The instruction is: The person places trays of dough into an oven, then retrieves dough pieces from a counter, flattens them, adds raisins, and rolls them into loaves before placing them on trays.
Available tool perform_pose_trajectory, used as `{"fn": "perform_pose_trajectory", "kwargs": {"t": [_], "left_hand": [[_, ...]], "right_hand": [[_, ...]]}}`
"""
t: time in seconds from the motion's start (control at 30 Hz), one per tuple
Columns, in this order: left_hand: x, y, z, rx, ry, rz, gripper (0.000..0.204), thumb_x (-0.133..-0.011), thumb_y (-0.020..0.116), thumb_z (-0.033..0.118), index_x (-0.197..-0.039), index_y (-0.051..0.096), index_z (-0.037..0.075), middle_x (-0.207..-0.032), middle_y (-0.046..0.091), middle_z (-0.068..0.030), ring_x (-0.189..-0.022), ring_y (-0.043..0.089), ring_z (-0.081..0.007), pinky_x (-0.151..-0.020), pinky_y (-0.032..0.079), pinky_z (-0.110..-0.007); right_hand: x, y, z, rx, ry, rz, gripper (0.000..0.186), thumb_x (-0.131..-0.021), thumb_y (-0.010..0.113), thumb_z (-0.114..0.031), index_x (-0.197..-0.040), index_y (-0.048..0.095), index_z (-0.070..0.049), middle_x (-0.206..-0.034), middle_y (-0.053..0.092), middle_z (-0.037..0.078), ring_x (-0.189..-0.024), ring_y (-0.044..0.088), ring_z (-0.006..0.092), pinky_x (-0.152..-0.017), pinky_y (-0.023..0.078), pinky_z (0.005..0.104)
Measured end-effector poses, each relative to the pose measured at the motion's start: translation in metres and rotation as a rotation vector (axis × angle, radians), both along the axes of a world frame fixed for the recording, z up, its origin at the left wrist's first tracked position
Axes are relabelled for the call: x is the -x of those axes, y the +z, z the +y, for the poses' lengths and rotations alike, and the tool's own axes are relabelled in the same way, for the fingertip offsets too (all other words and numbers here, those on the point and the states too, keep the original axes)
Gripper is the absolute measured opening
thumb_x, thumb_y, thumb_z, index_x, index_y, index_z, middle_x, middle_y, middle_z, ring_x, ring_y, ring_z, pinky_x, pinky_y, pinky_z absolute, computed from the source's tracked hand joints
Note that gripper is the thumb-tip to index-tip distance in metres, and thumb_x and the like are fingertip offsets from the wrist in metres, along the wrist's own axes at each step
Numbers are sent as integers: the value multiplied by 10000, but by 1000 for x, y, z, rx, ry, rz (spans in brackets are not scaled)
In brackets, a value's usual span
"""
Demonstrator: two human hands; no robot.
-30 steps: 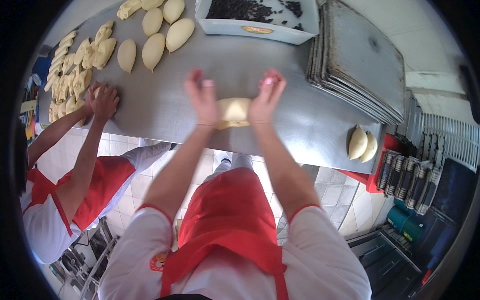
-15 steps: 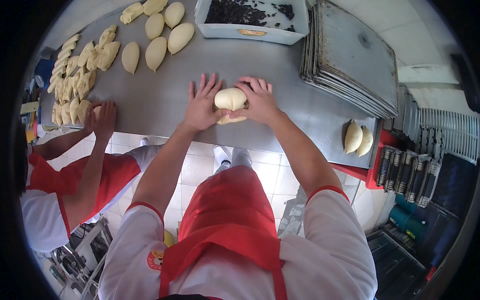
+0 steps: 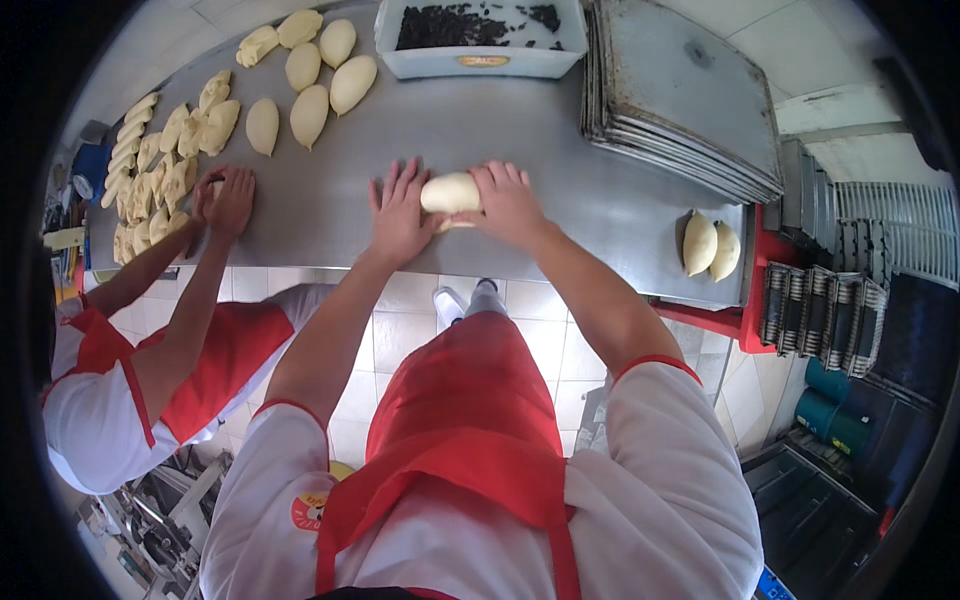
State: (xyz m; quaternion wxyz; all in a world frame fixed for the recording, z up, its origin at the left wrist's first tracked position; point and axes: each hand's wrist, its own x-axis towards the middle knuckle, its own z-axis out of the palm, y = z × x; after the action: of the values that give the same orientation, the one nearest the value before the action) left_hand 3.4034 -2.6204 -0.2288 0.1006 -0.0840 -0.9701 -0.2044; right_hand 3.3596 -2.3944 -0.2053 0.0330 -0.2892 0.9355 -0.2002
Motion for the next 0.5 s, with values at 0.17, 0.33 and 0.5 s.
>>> {"fn": "perform_pose_trajectory", "kwargs": {"t": [0.17,0.33,0.5], "left_hand": [[-12,22,-4,-56,-149,-168,697,-886,793,519,-1348,551,57,-1485,523,-137,-1539,365,-371,-1260,120,-697],[-13,2,17,-64,79,-53,683,-923,768,493,-1387,539,47,-1531,508,-127,-1536,377,-376,-1256,133,-700],[-43,9,-1,-25,-108,-163,724,-916,773,472,-1459,510,71,-1550,511,-121,-1560,360,-315,-1251,134,-708]], "right_hand": [[-11,5,17,146,10,-135,902,-779,856,-599,-1429,560,-46,-1336,545,131,-1246,518,348,-1063,405,499],[-1,1,3,14,-89,100,941,-740,872,-637,-1426,575,-64,-1325,552,126,-1240,533,339,-1064,400,483],[-16,12,19,61,39,-11,940,-695,869,-677,-1360,636,-55,-1256,582,132,-1215,548,325,-1025,404,468]]}}
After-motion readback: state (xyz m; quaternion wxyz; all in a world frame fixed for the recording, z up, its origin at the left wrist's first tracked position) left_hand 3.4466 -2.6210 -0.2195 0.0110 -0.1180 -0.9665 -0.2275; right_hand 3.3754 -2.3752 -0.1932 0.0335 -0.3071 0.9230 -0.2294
